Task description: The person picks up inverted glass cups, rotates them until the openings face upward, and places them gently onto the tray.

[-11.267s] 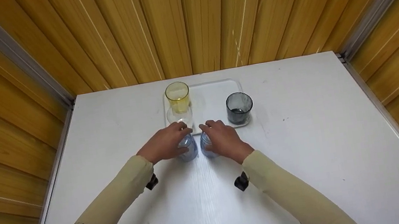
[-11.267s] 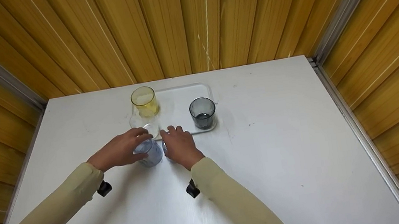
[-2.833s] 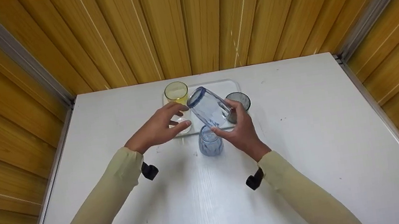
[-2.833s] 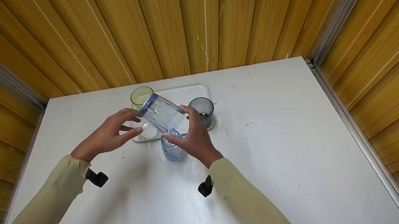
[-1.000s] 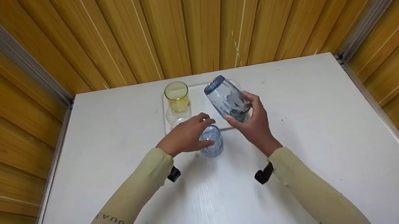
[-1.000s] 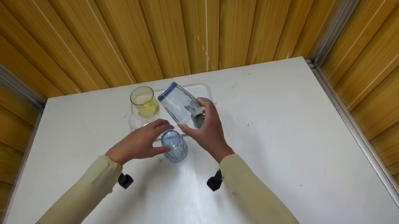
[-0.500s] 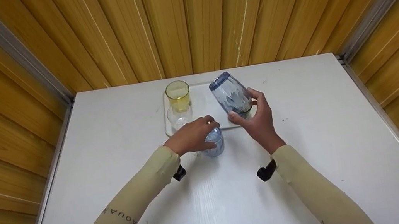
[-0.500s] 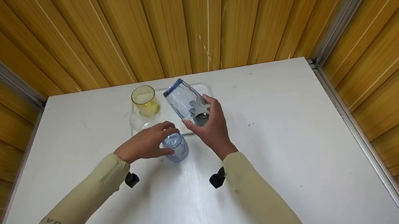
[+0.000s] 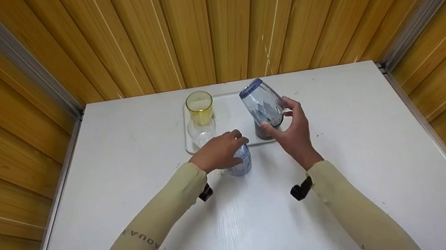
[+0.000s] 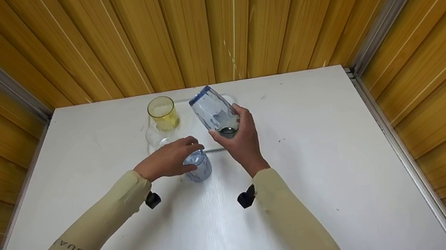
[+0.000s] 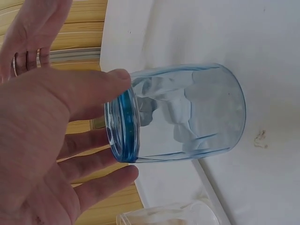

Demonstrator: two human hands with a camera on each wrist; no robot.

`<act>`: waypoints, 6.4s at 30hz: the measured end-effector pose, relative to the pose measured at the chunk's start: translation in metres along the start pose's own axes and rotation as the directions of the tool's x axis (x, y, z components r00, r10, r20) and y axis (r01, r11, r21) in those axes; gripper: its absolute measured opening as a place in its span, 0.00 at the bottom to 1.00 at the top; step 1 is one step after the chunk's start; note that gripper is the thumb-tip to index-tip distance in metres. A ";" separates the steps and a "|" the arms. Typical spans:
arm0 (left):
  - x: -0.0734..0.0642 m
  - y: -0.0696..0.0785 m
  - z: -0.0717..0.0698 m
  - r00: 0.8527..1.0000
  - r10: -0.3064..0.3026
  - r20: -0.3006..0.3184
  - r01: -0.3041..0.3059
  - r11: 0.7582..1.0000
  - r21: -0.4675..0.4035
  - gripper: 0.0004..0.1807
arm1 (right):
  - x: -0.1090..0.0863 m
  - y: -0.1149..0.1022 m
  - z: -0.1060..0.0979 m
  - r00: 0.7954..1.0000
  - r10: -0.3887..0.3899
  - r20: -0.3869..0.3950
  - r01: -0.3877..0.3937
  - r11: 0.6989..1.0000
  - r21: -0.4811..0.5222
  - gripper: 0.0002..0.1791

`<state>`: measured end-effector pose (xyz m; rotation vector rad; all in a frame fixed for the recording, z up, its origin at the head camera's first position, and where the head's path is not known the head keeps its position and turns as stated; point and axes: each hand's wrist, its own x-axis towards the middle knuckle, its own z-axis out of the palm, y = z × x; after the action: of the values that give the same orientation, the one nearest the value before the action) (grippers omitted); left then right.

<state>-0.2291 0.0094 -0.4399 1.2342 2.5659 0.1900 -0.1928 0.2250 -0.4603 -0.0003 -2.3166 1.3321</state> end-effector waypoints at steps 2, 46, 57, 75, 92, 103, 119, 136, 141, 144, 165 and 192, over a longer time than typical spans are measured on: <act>0.002 0.001 -0.001 1.000 -0.004 0.005 0.004 1.000 -0.002 0.30 | 0.001 0.001 -0.001 1.000 -0.005 -0.009 0.005 1.000 -0.003 0.43; 0.014 0.014 -0.013 0.999 -0.032 0.043 0.033 0.999 -0.004 0.28 | 0.033 0.017 -0.019 0.999 0.032 -0.006 -0.033 0.998 -0.055 0.42; 0.013 0.015 -0.011 1.000 -0.007 0.020 0.007 1.000 -0.001 0.27 | 0.038 0.021 -0.019 0.999 0.040 0.000 -0.040 0.996 -0.080 0.43; 0.013 0.017 -0.010 0.998 -0.045 0.032 0.046 0.999 -0.023 0.28 | 0.047 0.025 -0.017 0.999 0.039 -0.001 -0.039 0.987 -0.154 0.43; 0.014 0.015 -0.006 1.000 -0.018 0.000 0.018 1.000 -0.009 0.28 | 0.056 0.028 -0.019 0.999 0.016 0.028 -0.011 0.985 -0.175 0.44; 0.014 0.014 -0.007 1.000 -0.025 0.010 0.025 1.000 -0.008 0.28 | 0.063 0.025 -0.023 0.998 0.021 0.053 -0.010 0.980 -0.200 0.47; 0.013 0.015 -0.008 1.000 -0.015 -0.003 0.015 0.999 -0.031 0.28 | 0.071 0.025 -0.026 0.996 0.011 0.092 0.011 0.971 -0.238 0.46; 0.012 0.015 -0.009 0.999 -0.048 0.022 0.049 0.998 -0.043 0.28 | 0.081 0.028 -0.025 0.992 0.015 0.123 0.022 0.954 -0.300 0.44; 0.009 0.014 -0.005 0.999 -0.040 0.012 0.041 0.998 -0.041 0.28 | 0.081 0.030 -0.020 0.990 0.023 0.142 0.023 0.948 -0.318 0.44; 0.007 0.013 -0.002 1.000 -0.028 -0.002 0.028 0.999 -0.037 0.28 | 0.079 0.032 -0.017 0.988 0.021 0.155 0.030 0.948 -0.318 0.44; 0.010 0.013 -0.009 1.000 -0.028 -0.002 0.028 0.998 -0.058 0.29 | 0.087 0.034 -0.023 0.984 0.033 0.174 0.028 0.941 -0.338 0.46; 0.011 0.012 -0.008 1.000 -0.018 -0.007 0.017 0.998 -0.064 0.28 | 0.096 0.033 -0.018 0.954 0.109 0.278 0.007 0.922 -0.386 0.46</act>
<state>-0.2293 0.0252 -0.4317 1.1902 2.5552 0.2707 -0.2788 0.2790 -0.4416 0.0133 -2.8188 0.9276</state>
